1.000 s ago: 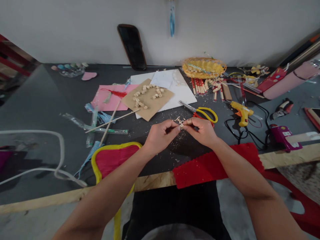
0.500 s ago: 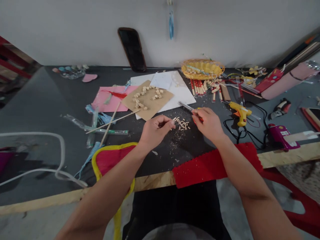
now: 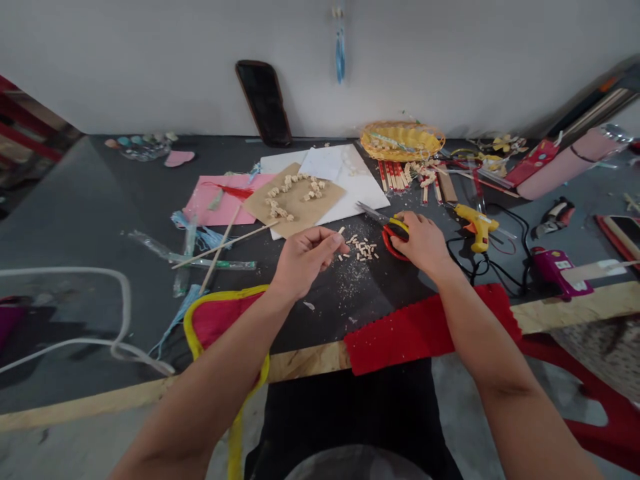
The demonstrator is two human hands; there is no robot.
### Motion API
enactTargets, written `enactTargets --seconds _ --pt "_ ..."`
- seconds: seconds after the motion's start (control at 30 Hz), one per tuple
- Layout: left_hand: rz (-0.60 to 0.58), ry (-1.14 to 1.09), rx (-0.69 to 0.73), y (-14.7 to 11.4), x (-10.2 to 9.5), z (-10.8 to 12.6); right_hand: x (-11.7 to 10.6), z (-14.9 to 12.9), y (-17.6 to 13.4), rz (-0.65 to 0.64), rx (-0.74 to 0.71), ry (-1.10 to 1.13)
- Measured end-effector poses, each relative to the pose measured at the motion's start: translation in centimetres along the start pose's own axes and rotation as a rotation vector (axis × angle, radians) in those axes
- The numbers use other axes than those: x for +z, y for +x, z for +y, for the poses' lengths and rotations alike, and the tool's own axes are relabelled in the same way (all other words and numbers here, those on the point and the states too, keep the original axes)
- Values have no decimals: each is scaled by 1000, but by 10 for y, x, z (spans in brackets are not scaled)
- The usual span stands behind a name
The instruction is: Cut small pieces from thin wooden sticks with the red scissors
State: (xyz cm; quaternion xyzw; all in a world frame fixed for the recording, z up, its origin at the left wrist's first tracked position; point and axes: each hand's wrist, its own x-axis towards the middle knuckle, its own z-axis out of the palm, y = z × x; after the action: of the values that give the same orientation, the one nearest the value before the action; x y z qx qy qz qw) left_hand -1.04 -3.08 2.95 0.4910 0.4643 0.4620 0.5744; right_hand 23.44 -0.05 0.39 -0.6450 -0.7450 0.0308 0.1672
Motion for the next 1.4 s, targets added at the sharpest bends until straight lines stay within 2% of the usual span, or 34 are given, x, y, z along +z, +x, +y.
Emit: enactTargets --seconds 0.1,0.17,0.27,0.43,0.6,0.8,1.2,1.4 --pt "29 -46 11 1 -1 2 -4 -4 1 121 55 260" --pt "44 -75 31 2 -2 2 -4 -7 0 202 14 532" --pt "61 -104 63 3 -3 3 -4 -14 -5 178 -106 780" --pt "90 -134 83 4 -6 2 -10 -29 -17 -39 -307 678" --pt "86 -60 141 5 -8 -1 -8 -34 -19 -136 -465 646" --pt "53 9 179 5 -9 -4 -5 -33 -19 -193 -489 660" --pt "-23 152 218 5 -13 -7 -5 -33 -19 -204 -496 686" --pt "-33 166 249 5 -13 -9 -7 -35 -17 -213 -545 646"
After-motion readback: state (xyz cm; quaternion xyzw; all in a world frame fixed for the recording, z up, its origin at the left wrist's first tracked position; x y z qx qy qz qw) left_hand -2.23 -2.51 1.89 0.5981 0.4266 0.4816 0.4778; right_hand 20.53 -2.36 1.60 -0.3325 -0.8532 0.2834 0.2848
